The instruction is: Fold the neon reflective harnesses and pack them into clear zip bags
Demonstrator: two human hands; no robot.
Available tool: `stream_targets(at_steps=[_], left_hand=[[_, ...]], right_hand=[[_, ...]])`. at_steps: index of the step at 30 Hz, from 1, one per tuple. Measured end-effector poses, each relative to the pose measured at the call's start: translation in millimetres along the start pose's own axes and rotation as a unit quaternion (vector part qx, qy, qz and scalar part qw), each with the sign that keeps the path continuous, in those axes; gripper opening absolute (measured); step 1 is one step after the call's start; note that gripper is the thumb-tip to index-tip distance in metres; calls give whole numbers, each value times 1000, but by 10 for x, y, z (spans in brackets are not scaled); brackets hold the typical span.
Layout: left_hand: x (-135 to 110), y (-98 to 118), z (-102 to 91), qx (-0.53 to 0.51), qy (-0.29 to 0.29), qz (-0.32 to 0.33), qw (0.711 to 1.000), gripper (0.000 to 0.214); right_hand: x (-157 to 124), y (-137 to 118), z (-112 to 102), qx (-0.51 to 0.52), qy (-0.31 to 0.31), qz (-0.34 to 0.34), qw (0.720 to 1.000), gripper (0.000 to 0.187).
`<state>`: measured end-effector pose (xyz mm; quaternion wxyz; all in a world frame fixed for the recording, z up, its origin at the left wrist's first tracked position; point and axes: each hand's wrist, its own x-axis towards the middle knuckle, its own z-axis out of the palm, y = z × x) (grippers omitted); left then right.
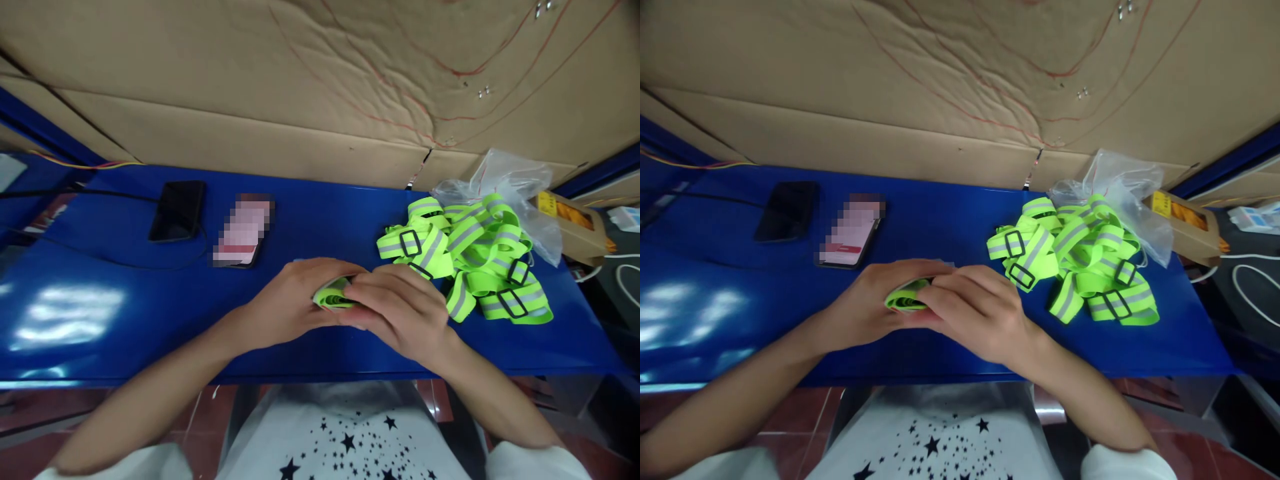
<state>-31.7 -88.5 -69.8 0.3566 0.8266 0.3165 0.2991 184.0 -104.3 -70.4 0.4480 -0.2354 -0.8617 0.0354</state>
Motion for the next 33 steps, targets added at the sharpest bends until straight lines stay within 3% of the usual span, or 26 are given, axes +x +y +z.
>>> stream_targets(at_steps=[2,5,9,12,15,17,19,24,30,33], left_hand=[[16,91,-35,-61,5,-43,997,41],[50,223,-61,-145,12,-109,983,40],[128,392,-112,-209,42,-163,963,24],[190,434,-150,-266,91,-167,945,18],[195,315,-102,-391,111,-204,891,33],[155,164,-3,-468,96,-225,849,50],[95,4,124,-496,81,-222,836,63],[-4,-207,321,-466,11,-247,850,47],[-34,-240,264,-427,25,-220,876,37],[-53,-262,247,-406,28,-230,884,36]], right_hand=[[65,-92,-146,-16,-65,5,998,34],[159,-200,-357,1,-209,54,976,67],[316,-197,-556,70,-325,94,938,78],[387,-111,-639,97,-286,107,947,71],[320,-20,-611,136,-203,148,958,67],[206,43,-512,204,-159,213,942,61],[77,118,-374,261,-116,265,921,51],[-135,362,-174,214,-7,295,931,38],[-232,502,-287,266,-117,262,920,19],[-277,483,-308,265,-139,248,921,27]])
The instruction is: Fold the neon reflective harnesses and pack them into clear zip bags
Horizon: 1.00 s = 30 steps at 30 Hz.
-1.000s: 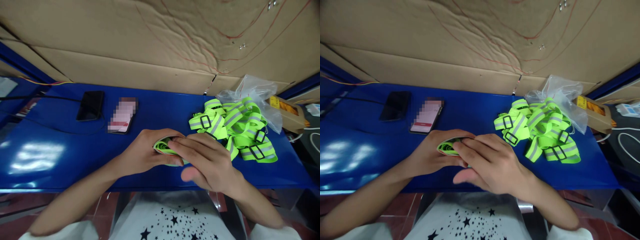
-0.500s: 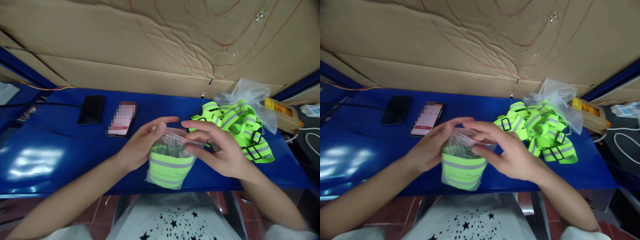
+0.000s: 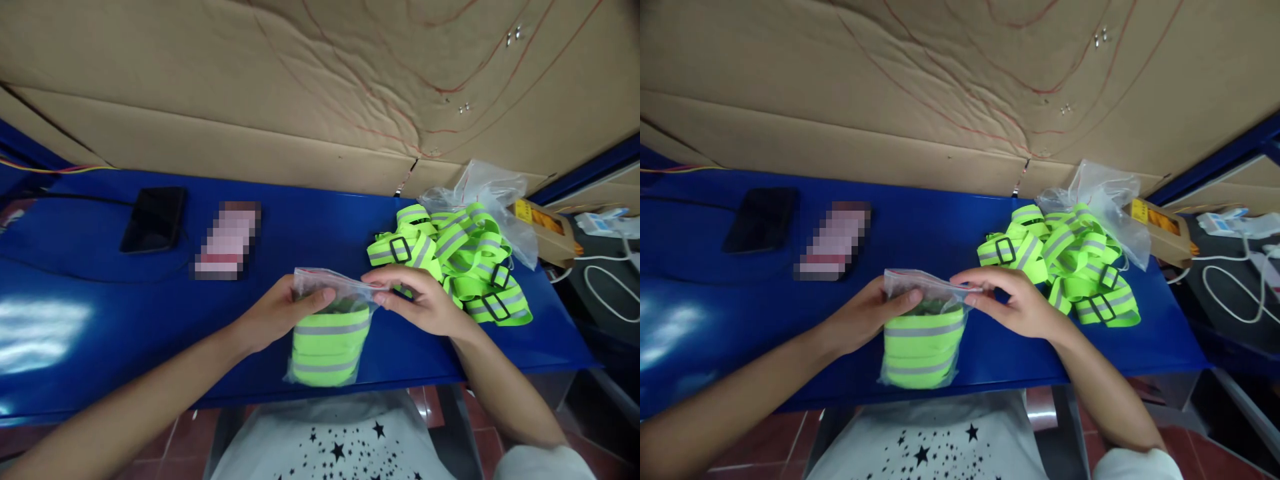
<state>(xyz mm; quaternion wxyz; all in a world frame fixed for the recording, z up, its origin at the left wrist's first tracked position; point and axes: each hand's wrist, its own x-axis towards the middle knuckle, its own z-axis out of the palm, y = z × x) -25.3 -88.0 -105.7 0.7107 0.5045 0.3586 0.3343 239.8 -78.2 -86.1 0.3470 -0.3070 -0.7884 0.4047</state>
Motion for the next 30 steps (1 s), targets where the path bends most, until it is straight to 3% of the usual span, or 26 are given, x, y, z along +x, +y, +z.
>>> stream_targets(at_steps=[3,7,9,12,14,18,20,25,30], left_hand=[[2,8,-30,-6,-17,-22,1000,38],[26,44,-95,-22,-63,-61,996,44],[40,55,-128,-21,-86,-75,993,45],[52,52,-160,-29,-86,-93,992,40],[54,45,-167,-35,-73,-95,992,39],[57,36,-171,-53,-65,-103,991,43],[62,39,-175,-55,-71,-109,990,42],[60,60,-153,-75,-20,-85,993,47],[17,72,-90,-95,54,-74,991,32]], right_hand=[[-23,-4,21,-14,-55,-4,998,33],[-41,7,13,-9,-111,-18,994,18],[-72,22,-21,4,-78,-18,997,11],[-123,31,-81,57,58,14,997,17],[-128,18,-89,81,80,24,993,11],[-77,-26,-4,30,-111,-5,993,22],[-63,-31,30,11,-136,-15,990,16],[-100,-6,0,62,37,63,995,11],[-120,-12,73,77,24,137,987,15]])
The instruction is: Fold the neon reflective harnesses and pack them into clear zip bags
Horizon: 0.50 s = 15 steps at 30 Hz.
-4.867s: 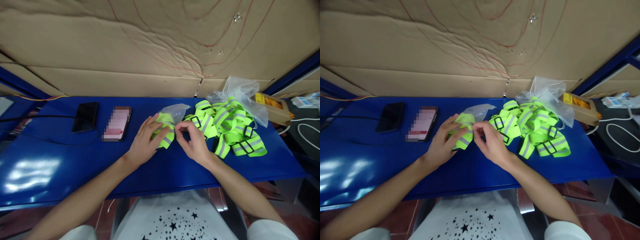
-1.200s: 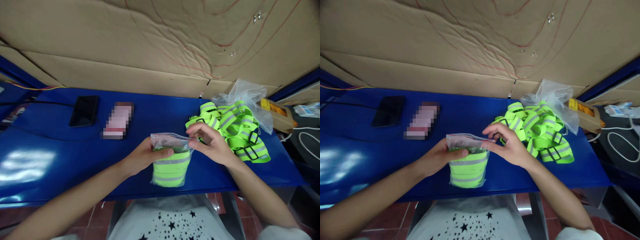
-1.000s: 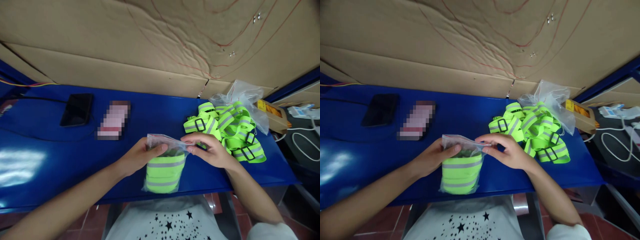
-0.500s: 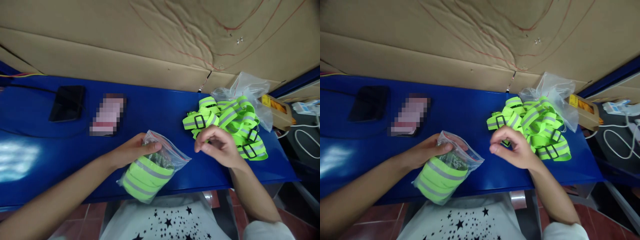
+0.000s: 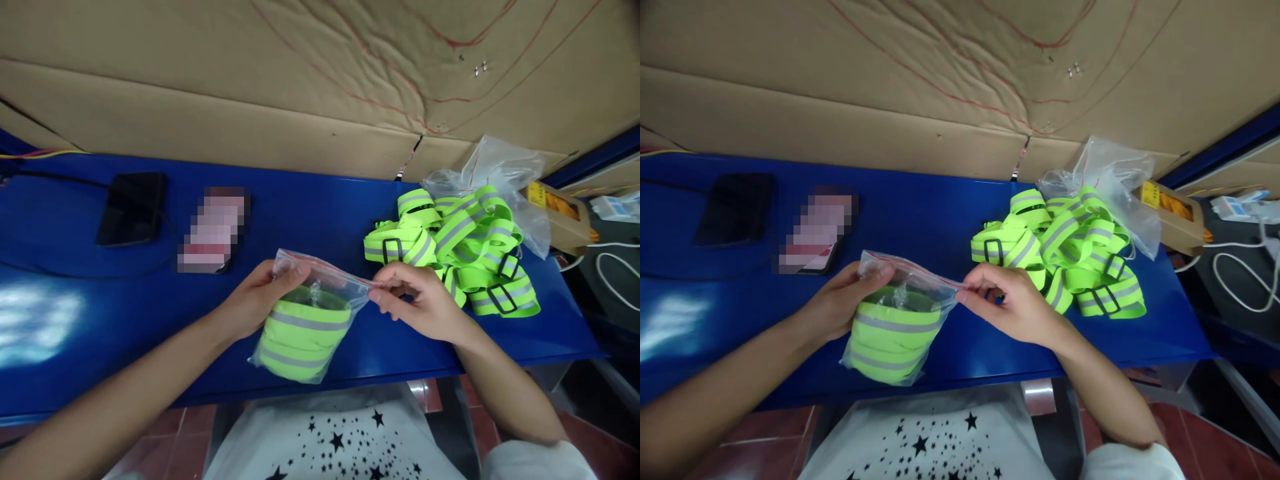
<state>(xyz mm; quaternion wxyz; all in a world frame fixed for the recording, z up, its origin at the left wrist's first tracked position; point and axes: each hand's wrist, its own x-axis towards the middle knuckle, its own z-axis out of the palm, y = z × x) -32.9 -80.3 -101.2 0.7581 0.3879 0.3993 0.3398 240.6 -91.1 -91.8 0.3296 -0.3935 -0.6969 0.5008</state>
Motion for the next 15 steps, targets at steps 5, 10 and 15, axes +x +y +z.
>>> stream_targets(at_steps=[5,10,15], left_hand=[[-20,-53,-13,1,7,11,1000,31],[-29,-83,10,41,43,21,998,44],[-66,-44,59,50,26,9,998,49]], right_hand=[[-3,-29,69,42,39,1,998,13],[3,-44,58,54,38,4,998,9],[-1,-38,84,42,34,13,998,11]])
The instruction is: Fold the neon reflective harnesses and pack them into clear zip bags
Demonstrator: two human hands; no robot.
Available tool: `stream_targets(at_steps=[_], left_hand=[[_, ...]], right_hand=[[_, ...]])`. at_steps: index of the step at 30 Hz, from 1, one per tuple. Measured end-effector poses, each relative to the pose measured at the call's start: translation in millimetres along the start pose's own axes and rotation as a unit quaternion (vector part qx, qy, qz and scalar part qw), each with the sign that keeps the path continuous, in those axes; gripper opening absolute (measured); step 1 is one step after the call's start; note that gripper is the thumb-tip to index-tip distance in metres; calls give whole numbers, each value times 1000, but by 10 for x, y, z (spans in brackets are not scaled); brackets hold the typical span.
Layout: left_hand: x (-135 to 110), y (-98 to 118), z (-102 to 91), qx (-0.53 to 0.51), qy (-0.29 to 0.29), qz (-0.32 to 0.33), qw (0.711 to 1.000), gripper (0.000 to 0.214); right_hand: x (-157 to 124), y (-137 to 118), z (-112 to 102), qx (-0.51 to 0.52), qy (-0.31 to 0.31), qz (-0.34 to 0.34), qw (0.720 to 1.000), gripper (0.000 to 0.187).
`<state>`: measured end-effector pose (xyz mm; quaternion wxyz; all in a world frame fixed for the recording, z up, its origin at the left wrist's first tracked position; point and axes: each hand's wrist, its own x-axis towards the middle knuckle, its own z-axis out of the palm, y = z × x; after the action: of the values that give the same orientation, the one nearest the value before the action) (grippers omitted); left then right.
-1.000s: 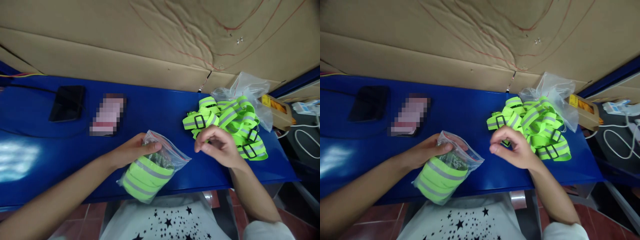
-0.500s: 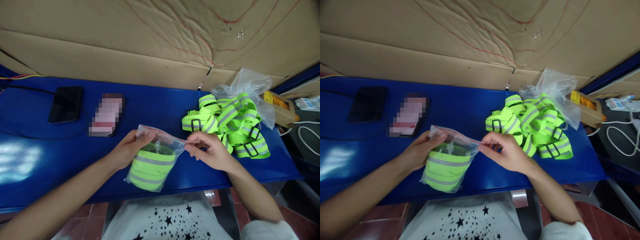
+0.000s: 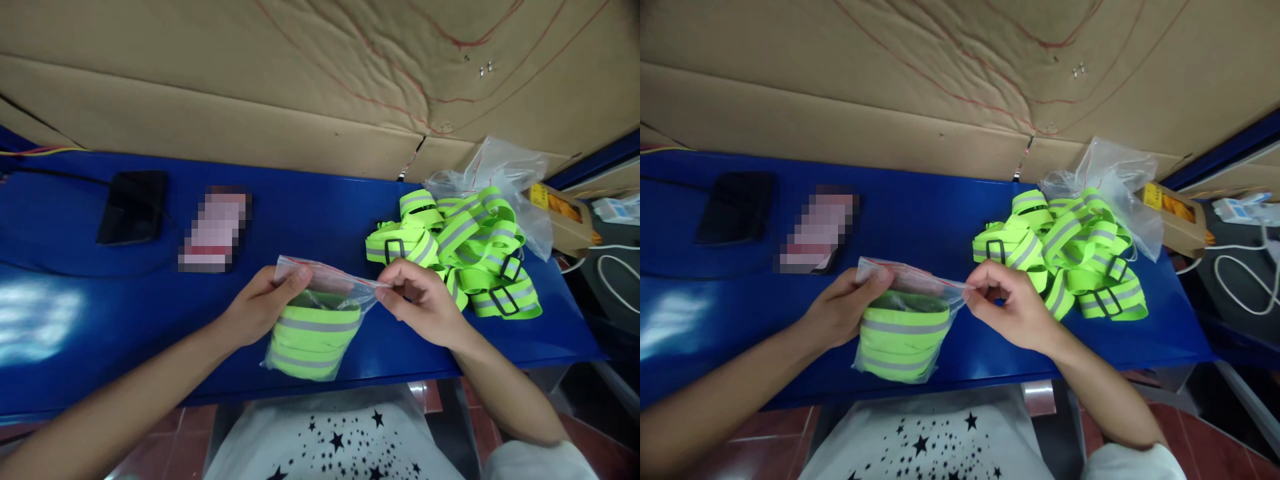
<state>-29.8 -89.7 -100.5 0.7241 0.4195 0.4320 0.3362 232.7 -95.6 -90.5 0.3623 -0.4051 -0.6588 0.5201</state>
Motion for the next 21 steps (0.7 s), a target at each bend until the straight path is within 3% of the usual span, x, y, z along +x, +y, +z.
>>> stream_targets(at_steps=[3,8,12,16,21], left_hand=[[-10,-11,1,5,-39,18,999,44],[1,-74,-8,27,-44,58,997,40],[7,-99,-11,40,-60,80,994,40],[-5,-108,12,23,-78,74,994,41],[-21,-121,47,19,-78,69,994,42]], right_hand=[[-7,-6,14,-13,11,-6,1000,17],[17,-21,50,-29,15,-4,999,9],[43,-52,70,-45,25,-8,999,13],[57,-122,78,-89,7,-14,996,5],[79,-200,110,-111,10,-11,994,11]])
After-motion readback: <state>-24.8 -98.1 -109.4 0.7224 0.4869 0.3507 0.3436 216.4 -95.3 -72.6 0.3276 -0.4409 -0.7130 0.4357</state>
